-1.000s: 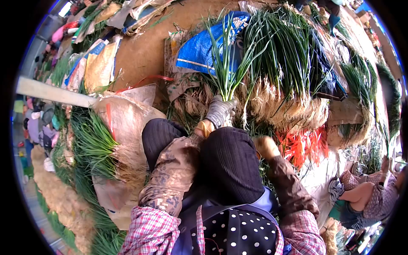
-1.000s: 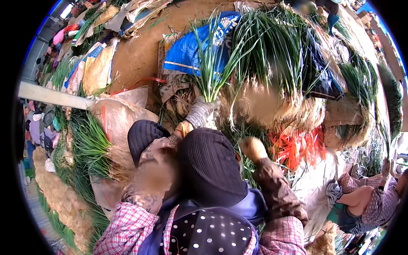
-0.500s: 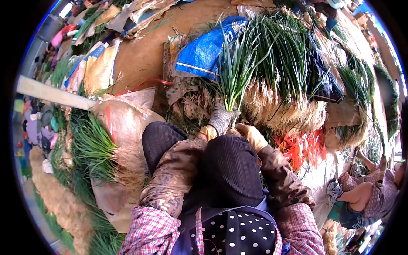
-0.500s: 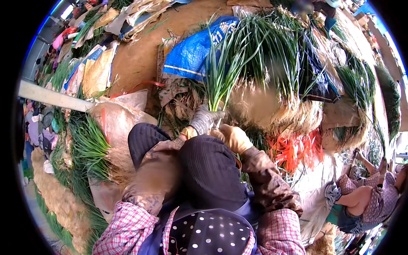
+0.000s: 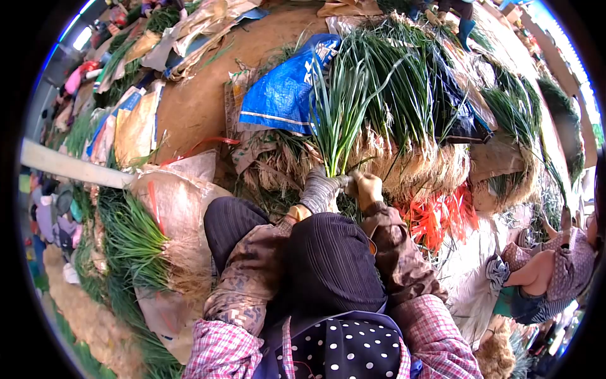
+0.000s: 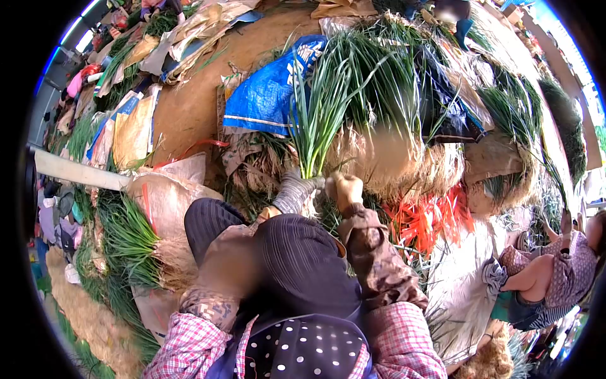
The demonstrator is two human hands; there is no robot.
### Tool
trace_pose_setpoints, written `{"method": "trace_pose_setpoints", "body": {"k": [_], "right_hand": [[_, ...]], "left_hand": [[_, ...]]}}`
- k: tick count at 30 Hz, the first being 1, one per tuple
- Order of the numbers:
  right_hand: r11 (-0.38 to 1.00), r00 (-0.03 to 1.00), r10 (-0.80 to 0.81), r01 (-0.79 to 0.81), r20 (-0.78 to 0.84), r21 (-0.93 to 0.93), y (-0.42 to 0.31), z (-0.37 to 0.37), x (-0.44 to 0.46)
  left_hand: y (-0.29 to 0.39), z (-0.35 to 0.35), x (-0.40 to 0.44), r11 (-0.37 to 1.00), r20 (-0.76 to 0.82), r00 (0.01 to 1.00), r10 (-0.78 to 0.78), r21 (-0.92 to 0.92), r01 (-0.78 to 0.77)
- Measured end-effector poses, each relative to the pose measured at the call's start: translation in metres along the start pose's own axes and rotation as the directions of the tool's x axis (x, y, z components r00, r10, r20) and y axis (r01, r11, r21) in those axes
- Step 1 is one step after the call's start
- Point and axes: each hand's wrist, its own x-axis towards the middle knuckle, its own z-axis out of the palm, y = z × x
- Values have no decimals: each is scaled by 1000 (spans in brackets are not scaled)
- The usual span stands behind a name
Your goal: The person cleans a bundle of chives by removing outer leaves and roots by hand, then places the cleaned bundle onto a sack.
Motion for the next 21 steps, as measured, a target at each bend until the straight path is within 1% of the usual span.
{"method": "trace_pose_setpoints", "body": {"k": [1, 2, 3, 4, 5, 6, 7, 9, 11, 12, 13, 15, 16, 17, 18, 19, 20, 21], "right_hand": [[981, 998, 36, -25, 53, -195, 7, -10, 0], [840, 972, 83, 51, 220, -539, 26, -23, 12], [665, 928, -78, 321, 364, -674, 22, -31, 6], [344, 833, -243, 553, 497, -759, 18, -38, 0], [9, 701, -388, 652, 598, -758, 13, -45, -6], [56, 785, -504, 446, 360, -893, -17, -36, -13], [135, 797, -597, 220, 98, -966, -41, -29, -13], [190, 811, -576, 10, -103, -982, -88, -20, -5], [109, 896, -443, 71, 16, -992, -96, -39, 23], [133, 880, -475, 86, 13, -987, -95, -36, 21], [155, 864, -503, 102, 10, -983, -90, -32, 17], [131, 797, -587, 269, 144, -954, -69, -33, -2], [133, 724, -644, 425, 247, -895, -48, -38, -8], [127, 631, -702, 566, 329, -814, -29, -42, -15], [203, 661, -673, 596, 331, -777, -22, -38, -31], [83, 545, -721, 682, 429, -726, -13, -39, -40], [174, 544, -741, 722, 394, -669, -7, -42, -35], [257, 543, -760, 756, 357, -602, -4, -46, -28]], "left_hand": [[-18, -4, 18, 998, 5, 999, 54, 32, -55], [-28, -5, 27, 992, 10, 994, 106, 62, -107], [-13, 0, 16, 998, 11, 1000, -26, -56, 26], [-6, 0, 11, 989, 26, 999, -38, -140, 42], [1, 1, 5, 973, 43, 998, -53, -222, 61], [16, -3, -6, 976, 36, 984, -175, -125, 178], [13, -2, -6, 978, 28, 982, -188, -86, 190], [27, -1, -18, 965, 34, 966, -255, -51, 256], [19, 1, -12, 940, 63, 946, -319, -102, 324], [8, -4, -9, 924, 209, 949, -234, -256, 284], [7, -5, -6, 922, 257, 944, -206, -273, 275], [6, -1, -6, 902, 285, 944, -166, -343, 262], [6, 4, -6, 877, 243, 952, -188, -395, 274], [5, 5, -6, 938, 193, 974, -121, -299, 176], [11, 4, -7, 962, 197, 972, -127, -214, 169], [13, 3, -8, 979, 203, 970, -133, -128, 161], [8, 3, -7, 979, 228, 969, -91, -158, 129], [4, 5, -5, 974, 224, 970, -99, -178, 140]]}}
